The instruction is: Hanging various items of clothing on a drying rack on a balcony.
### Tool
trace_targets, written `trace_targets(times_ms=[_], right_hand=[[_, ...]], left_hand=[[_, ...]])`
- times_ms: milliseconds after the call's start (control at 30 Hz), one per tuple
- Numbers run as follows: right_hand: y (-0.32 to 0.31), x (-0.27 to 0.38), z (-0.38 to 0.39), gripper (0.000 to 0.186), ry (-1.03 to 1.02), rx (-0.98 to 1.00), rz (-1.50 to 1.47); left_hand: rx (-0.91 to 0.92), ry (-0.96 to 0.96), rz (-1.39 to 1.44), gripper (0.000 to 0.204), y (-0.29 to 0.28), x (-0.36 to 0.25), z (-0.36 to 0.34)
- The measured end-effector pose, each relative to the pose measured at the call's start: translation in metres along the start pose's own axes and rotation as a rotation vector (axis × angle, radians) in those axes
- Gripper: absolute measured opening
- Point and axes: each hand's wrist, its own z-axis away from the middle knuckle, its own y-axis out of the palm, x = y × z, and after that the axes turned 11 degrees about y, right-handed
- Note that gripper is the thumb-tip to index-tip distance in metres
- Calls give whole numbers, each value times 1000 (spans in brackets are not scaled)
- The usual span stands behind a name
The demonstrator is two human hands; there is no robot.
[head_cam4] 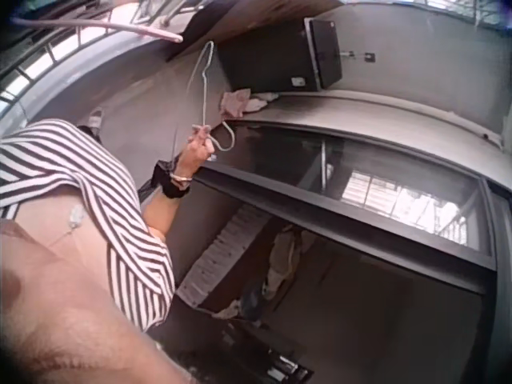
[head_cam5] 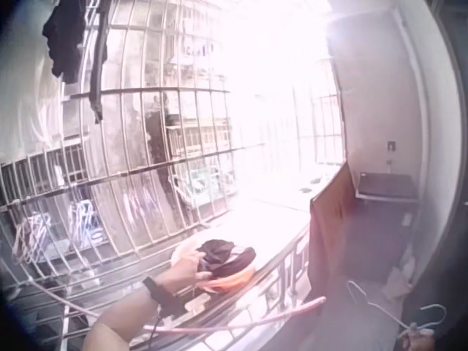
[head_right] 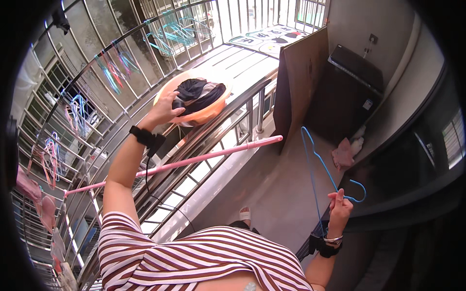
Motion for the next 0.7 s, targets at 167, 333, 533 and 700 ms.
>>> trace_targets(times_ms=[167,333,533,700], right_hand=[[4,1,-44,29,49,-28,-109],[8,-8,-86,30,86,-12,-34],[20,-21,-141,34,123,48,35],[36,-22,-210,34,63,228,133]], left_hand=[[422,-337,-148,85,50,25,-57],[348,-138,-121,50,51,41,-74],[131,-231,28,34,24,58,-88],[-134,-333,91,23,6,64,-114]])
